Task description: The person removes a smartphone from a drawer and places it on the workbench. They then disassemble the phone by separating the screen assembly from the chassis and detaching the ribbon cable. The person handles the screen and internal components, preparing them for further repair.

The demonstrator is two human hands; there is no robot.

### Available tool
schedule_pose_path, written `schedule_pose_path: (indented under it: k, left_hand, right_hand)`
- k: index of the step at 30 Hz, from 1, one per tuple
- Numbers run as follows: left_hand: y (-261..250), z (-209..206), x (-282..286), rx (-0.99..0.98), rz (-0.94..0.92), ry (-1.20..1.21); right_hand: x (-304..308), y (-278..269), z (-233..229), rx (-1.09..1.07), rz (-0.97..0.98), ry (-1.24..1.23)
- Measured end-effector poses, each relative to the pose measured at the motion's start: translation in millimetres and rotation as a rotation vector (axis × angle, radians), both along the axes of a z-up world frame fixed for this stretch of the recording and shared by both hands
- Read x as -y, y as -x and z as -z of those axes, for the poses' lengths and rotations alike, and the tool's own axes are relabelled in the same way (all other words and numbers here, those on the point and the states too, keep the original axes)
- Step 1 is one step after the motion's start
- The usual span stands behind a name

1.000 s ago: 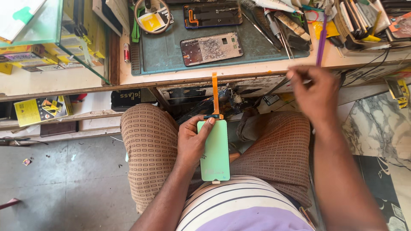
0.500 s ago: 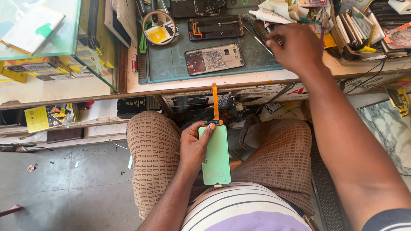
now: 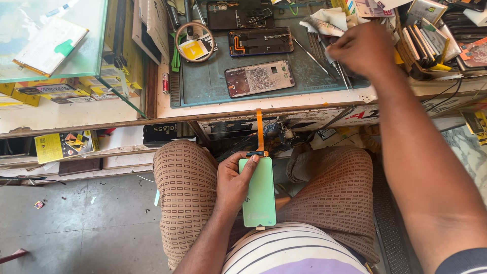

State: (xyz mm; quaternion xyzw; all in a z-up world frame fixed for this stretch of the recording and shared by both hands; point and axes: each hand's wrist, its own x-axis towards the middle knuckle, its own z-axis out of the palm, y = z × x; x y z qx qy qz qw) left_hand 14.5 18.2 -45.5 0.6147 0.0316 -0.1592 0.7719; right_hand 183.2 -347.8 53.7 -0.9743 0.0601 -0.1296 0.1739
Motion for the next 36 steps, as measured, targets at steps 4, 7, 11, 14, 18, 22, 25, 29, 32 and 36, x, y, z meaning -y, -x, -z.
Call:
schedule_pose_path:
  k: [4, 7, 11, 14, 18, 22, 25, 29, 32, 36]
  left_hand:
    - [1, -1, 1, 0.014, 0.024, -0.009]
    - [0, -4, 2, 0.025, 0.040, -0.045]
    - [-1, -8, 4, 0.017, 0.041, -0.063]
    - [-1, -7, 3, 0.037, 0.038, -0.056]
    - [-1, -3, 3, 0.012, 0.035, -0.015]
    - [0, -1, 4, -0.017, 0.013, -0.011]
    - [0, 3, 5, -0.033, 0.006, 0.071]
    - [0, 6, 5, -0.087, -0.004, 0.161]
    - [1, 9, 5, -0.127, 0.005, 0.169]
    - [2, 8, 6, -0.115, 0.016, 0.148]
  right_hand:
    - [40, 2, -12, 0.124, 0.050, 0.062]
    - [55, -3, -18, 0.328, 0.028, 0.275]
    - [43, -1, -24, 0.384, -0.102, 0.293]
    - [10, 10, -15, -0.070, -0.106, 0.230]
    - [-15, 17, -6, -0.102, -0.148, 0.399]
    - [-20, 5, -3, -0.284, -0.012, 0.407]
    - [-17, -6, -2, -0.328, 0.006, 0.425]
    - [-12, -19, -4, -0.373, 0.006, 0.437]
    - [-8, -21, -5, -0.340, -0.027, 0.409]
    - [-6, -20, -1, -0.327, -0.024, 0.362]
